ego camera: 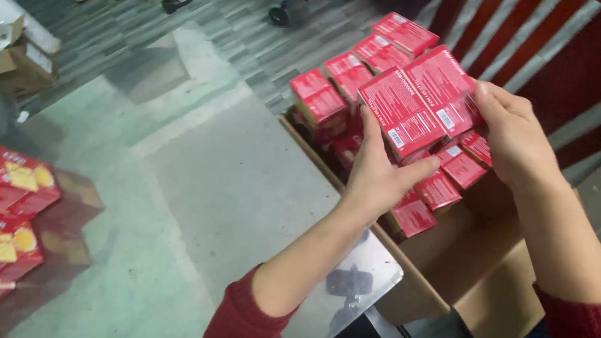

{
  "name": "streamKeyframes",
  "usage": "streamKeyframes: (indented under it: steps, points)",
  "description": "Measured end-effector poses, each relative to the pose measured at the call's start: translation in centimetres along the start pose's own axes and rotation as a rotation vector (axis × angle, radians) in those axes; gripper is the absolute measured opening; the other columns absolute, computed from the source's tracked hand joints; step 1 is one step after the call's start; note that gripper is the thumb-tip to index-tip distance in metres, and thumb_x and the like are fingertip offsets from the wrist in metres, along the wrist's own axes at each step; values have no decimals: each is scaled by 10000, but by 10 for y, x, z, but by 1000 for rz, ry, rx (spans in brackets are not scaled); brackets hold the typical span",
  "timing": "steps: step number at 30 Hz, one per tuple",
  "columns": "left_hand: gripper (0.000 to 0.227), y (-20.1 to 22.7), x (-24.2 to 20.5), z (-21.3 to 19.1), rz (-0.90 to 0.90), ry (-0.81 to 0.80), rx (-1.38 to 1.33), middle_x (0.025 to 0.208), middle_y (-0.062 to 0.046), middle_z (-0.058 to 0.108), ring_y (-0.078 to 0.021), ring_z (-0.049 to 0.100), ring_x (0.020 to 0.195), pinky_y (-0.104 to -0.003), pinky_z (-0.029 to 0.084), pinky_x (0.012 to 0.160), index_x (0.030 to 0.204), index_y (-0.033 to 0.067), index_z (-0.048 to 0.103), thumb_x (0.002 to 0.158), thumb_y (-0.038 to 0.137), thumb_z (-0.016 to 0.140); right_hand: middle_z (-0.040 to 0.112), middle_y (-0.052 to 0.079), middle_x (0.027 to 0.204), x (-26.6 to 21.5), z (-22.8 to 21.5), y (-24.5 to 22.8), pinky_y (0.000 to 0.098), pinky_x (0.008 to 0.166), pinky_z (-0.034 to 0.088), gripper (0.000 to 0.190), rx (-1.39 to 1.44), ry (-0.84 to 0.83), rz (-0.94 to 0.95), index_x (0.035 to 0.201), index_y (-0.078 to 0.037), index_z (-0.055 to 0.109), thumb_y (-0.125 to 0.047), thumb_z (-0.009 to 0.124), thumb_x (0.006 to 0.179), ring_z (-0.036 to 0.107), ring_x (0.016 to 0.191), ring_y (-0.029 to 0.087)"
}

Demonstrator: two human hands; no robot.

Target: Packing small red snack boxes into a larger cardboard shipping box on a table and then on the floor.

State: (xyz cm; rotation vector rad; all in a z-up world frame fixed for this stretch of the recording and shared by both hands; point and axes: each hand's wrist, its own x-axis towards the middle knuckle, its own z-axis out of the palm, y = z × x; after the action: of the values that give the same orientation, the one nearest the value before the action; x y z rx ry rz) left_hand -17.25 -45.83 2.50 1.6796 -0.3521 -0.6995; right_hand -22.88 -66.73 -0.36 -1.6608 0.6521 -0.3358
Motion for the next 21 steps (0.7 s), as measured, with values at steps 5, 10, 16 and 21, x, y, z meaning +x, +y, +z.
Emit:
streamKeyframes:
  steps: [5, 10, 16, 21]
  points:
    - [1355, -66, 53, 59, 152, -56, -170, 1703, -203, 416, -289, 561, 1454, -417, 553, 1141, 1763, 99, -116, 772, 155, 807, 803, 46, 1099, 56, -30, 57, 312, 871, 634, 418, 97, 75, 84, 1358, -125, 767, -356, 439, 1241, 765, 939, 146]
    - [1357, -86, 64, 72, 226, -115, 222, 1784, -430, -65, -609, 25, 1654, -655, 260, 1348, 1729, -34, -162, 825, 83, 844, 717, 247, 1307, 85, -32, 144, 522, 1036, 601, 410, 188, 199, -174, 1424, -62, 758, -356, 518, 1270, 686, 1241, 300]
    - [1355, -100, 78, 88, 211, -83, 201, 1823, -239, -301, -373, -256, 1711, -511, 28, 1376, 1671, 15, -286, 907, 161, 823, 777, 31, 1223, 87, -27, 130, 308, 1005, 599, 677, 83, 33, -287, 1516, -96, 654, -606, 384, 1163, 744, 1096, 117]
    - [1368, -122, 95, 86, 255, -121, 166, 1772, -337, -326, -449, -287, 1674, -560, -51, 1368, 1647, -73, -280, 874, 133, 830, 738, 111, 1345, 99, -26, 148, 367, 1037, 548, 814, 68, 193, -329, 1425, -91, 688, -759, 368, 1087, 704, 1169, 183]
